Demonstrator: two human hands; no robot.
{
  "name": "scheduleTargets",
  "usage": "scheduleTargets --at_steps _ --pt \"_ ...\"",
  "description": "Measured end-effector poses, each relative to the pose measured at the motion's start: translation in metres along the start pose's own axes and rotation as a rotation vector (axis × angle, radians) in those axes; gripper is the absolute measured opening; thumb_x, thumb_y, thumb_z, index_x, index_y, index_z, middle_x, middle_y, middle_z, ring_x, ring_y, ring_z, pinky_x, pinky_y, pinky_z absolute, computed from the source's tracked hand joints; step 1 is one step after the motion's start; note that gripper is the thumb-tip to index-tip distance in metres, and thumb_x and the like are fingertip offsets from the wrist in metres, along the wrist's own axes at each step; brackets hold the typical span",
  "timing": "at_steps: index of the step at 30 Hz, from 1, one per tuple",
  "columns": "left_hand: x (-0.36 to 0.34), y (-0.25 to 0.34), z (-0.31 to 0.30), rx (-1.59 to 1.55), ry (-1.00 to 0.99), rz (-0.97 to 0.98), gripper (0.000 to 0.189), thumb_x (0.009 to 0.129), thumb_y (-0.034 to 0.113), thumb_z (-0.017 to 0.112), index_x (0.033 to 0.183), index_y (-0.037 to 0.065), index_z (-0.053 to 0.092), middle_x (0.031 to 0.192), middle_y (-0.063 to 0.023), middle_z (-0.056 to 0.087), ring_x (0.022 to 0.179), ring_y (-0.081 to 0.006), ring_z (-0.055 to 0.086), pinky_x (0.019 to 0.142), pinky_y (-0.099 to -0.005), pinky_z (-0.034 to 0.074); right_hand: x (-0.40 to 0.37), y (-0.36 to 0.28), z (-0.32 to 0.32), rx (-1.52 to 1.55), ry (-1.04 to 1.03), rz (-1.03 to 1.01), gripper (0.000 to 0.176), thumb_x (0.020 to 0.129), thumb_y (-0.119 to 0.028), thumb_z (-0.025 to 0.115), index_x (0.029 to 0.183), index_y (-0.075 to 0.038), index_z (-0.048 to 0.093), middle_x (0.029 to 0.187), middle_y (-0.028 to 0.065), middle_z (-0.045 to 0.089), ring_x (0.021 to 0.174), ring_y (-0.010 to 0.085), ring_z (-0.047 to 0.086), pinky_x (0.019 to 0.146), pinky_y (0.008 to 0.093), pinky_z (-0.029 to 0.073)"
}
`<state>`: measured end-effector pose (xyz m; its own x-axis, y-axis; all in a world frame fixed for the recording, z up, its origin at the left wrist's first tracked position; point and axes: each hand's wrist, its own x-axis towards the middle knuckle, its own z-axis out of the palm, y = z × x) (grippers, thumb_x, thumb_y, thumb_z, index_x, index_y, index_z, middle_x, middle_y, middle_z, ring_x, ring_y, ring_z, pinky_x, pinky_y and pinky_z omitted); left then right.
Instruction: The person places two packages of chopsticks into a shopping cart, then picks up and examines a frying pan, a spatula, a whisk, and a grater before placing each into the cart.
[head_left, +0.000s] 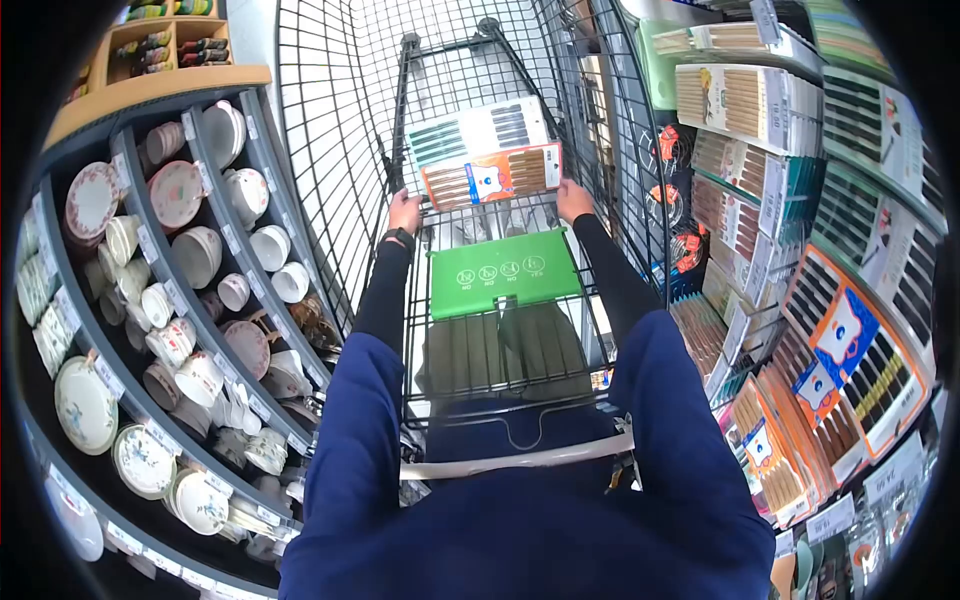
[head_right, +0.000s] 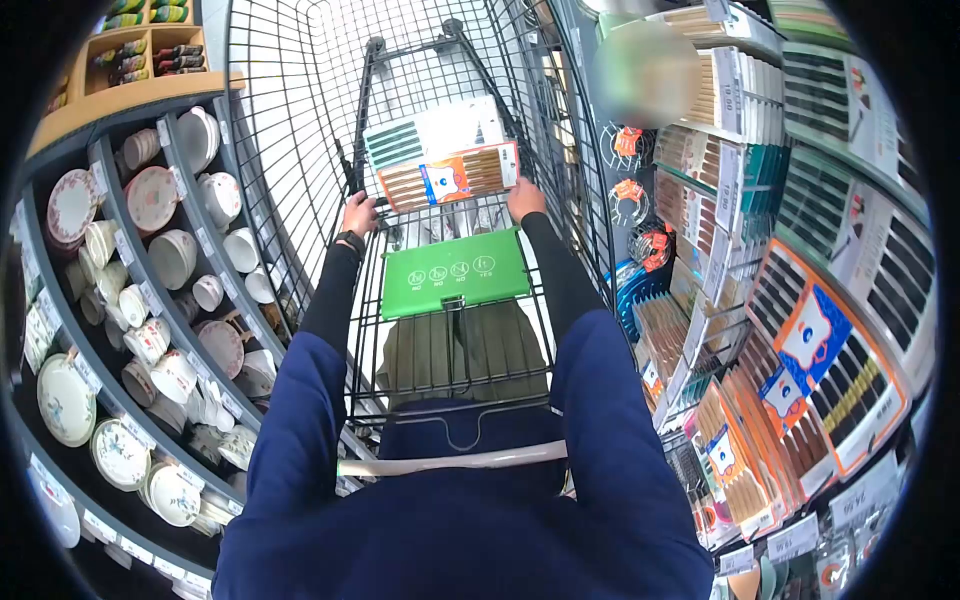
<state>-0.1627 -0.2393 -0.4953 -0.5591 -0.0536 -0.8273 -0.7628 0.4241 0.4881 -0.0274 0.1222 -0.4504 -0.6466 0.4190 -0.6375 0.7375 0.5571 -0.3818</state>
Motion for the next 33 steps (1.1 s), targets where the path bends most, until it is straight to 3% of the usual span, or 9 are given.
scheduleTargets --at_steps 3,7,13,16,17,21,27,32,33 --pt "0.012 -0.003 0.015 0.087 -0.001 0.065 0.070 0.091 0.020 0.063 0.148 -0.005 0.031 0.121 -0.0177 0.063 0.092 -0.0202 0.061 0.075 -0.0330 0.052 0.021 0.001 0.012 0.096 -0.018 0.025 0.043 0.088 -0.016 0.054 0.127 0.001 0.053 0.116 0.0261 0.064 0.113 0.0409 0.059 0.099 0.0490 0.045" --pt "0.012 -0.006 0.034 0.100 0.022 0.125 0.076 0.089 0.019 0.067 0.149 -0.009 0.028 0.127 -0.0238 0.060 0.112 -0.0276 0.060 0.096 -0.0335 0.046 0.048 0.011 0.033 0.158 0.036 0.032 0.053 0.086 -0.011 0.056 0.135 0.004 0.042 0.135 0.0280 0.051 0.121 0.0426 0.052 0.102 0.0475 0.043" --pt "0.019 -0.013 0.033 -0.127 -0.174 0.207 0.066 0.088 0.016 0.066 0.144 -0.003 0.039 0.122 -0.0153 0.063 0.111 -0.0228 0.060 0.095 -0.0320 0.046 0.050 0.024 0.036 0.187 -0.032 -0.043 0.045 0.082 -0.013 0.062 0.123 0.000 0.050 0.117 0.0239 0.059 0.116 0.0400 0.056 0.098 0.0465 0.045" --pt "0.013 0.001 0.027 -0.209 -0.034 0.008 0.048 0.086 0.015 0.064 0.131 0.004 0.052 0.111 -0.0078 0.067 0.098 -0.0184 0.064 0.090 -0.0361 0.046 0.037 0.003 0.011 0.237 -0.014 -0.161 0.029 0.078 -0.017 0.065 0.104 -0.004 0.060 0.095 0.0188 0.066 0.100 0.0400 0.062 0.088 0.0487 0.048" --pt "0.017 0.008 0.019 -0.216 -0.182 -0.031 0.042 0.086 0.020 0.064 0.125 0.008 0.054 0.105 -0.0065 0.068 0.094 -0.0196 0.066 0.090 -0.0394 0.046 0.031 -0.009 0.000 0.223 -0.039 -0.176 0.026 0.079 -0.019 0.065 0.100 -0.003 0.061 0.092 0.0193 0.066 0.095 0.0408 0.063 0.084 0.0498 0.049" --pt "-0.021 0.054 0.007 -0.096 -0.219 -0.094 0.037 0.087 0.032 0.063 0.117 0.012 0.057 0.107 -0.0043 0.067 0.097 -0.0184 0.065 0.085 -0.0374 0.041 -0.005 -0.054 -0.043 0.214 -0.059 -0.176 0.027 0.083 -0.014 0.060 0.108 -0.004 0.062 0.100 0.0225 0.067 0.096 0.0407 0.064 0.082 0.0495 0.051" --pt "-0.067 0.095 -0.018 -0.123 -0.351 -0.057 0.041 0.087 0.041 0.061 0.119 0.016 0.059 0.110 -0.0002 0.060 0.103 -0.0191 0.056 0.099 -0.0412 0.040 -0.064 -0.061 -0.062 0.203 -0.086 -0.280 0.048 0.082 -0.010 0.060 0.130 -0.011 0.054 0.103 0.0178 0.070 0.092 0.0393 0.067 0.083 0.0483 0.053" --pt "-0.103 0.125 -0.032 -0.124 -0.316 0.110 0.043 0.087 0.045 0.061 0.121 0.019 0.062 0.106 0.0018 0.063 0.109 -0.0156 0.053 0.095 -0.0384 0.037 -0.193 -0.120 -0.163 0.105 -0.010 -0.426 0.024 0.085 -0.012 0.059 0.107 -0.004 0.054 0.096 0.0201 0.068 0.086 0.0414 0.065 0.076 0.0542 0.050" --pt "-0.133 0.141 -0.031 -0.197 -0.348 0.214 0.034 0.089 0.035 0.063 0.116 0.014 0.062 0.100 -0.0003 0.066 0.095 -0.0116 0.060 0.087 -0.0302 0.041 -0.225 -0.124 -0.179 0.167 0.050 -0.486 0.019 0.086 -0.013 0.058 0.102 -0.004 0.054 0.094 0.0208 0.068 0.084 0.0417 0.065 0.074 0.0551 0.049"
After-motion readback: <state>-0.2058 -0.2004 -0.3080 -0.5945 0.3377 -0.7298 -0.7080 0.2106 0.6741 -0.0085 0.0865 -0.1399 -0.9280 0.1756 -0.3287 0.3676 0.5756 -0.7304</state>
